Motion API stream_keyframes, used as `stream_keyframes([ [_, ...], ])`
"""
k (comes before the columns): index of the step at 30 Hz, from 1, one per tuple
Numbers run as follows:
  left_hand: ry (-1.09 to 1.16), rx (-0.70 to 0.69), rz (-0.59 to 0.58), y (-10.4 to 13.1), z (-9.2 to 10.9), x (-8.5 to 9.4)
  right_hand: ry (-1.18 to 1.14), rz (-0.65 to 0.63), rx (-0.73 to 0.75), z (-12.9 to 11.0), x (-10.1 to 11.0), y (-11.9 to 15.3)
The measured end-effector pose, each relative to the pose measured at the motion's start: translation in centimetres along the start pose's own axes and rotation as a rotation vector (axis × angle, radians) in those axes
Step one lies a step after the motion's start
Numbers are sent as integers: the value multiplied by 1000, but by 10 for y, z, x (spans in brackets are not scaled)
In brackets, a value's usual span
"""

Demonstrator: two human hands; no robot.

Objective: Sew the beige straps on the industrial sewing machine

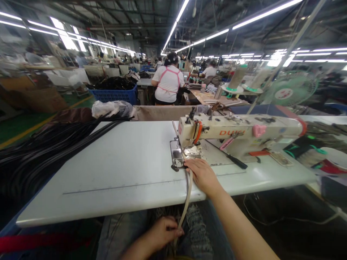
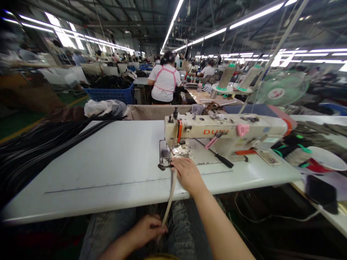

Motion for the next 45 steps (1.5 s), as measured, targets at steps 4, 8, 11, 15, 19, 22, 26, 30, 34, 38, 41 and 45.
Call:
stream_keyframes([
  [4, -26, -8, 53, 9, 35, 5, -19, -14, -14, 0, -1, -1],
  [8, 17, -55, 31, 13, 56, 4, -31, -18, -13, -1, -1, -1],
  [11, 35, -82, 15, 13, 64, 3, -38, -17, -15, -1, 0, -1],
  [15, -1, -106, -25, 11, 64, 3, -33, -31, -27, -1, -1, -1],
  [19, -34, -59, -91, 10, 44, 0, -37, -49, -48, -1, -2, 0],
  [22, -64, 7, -137, 8, 19, -5, -42, -56, -54, -1, -2, 0],
  [26, -114, 58, -170, 6, -15, -11, -42, -45, -47, -2, -1, 1],
  [30, -171, 117, -183, 4, -42, -14, -38, -26, -29, -1, -1, 1],
  [34, -210, 168, -203, 0, -61, -15, -31, -18, -25, 0, -2, 1],
  [38, -244, 216, -225, -4, -71, -17, -28, -7, -26, 0, -1, 1],
  [41, -256, 244, -228, -6, -76, -18, -26, -10, -25, -1, 0, 1],
  [45, -256, 262, -222, -7, -81, -19, -20, 2, -22, -2, 2, 1],
])
Point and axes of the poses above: each hand's wrist, its own y-axis away from the middle knuckle, its own x-axis out of the back of the hand, z = x × y, the point moved 1 cm from there along -y, towards the middle knuckle, and after that the axes turned 1 degree about -z, right-handed, at the moved point
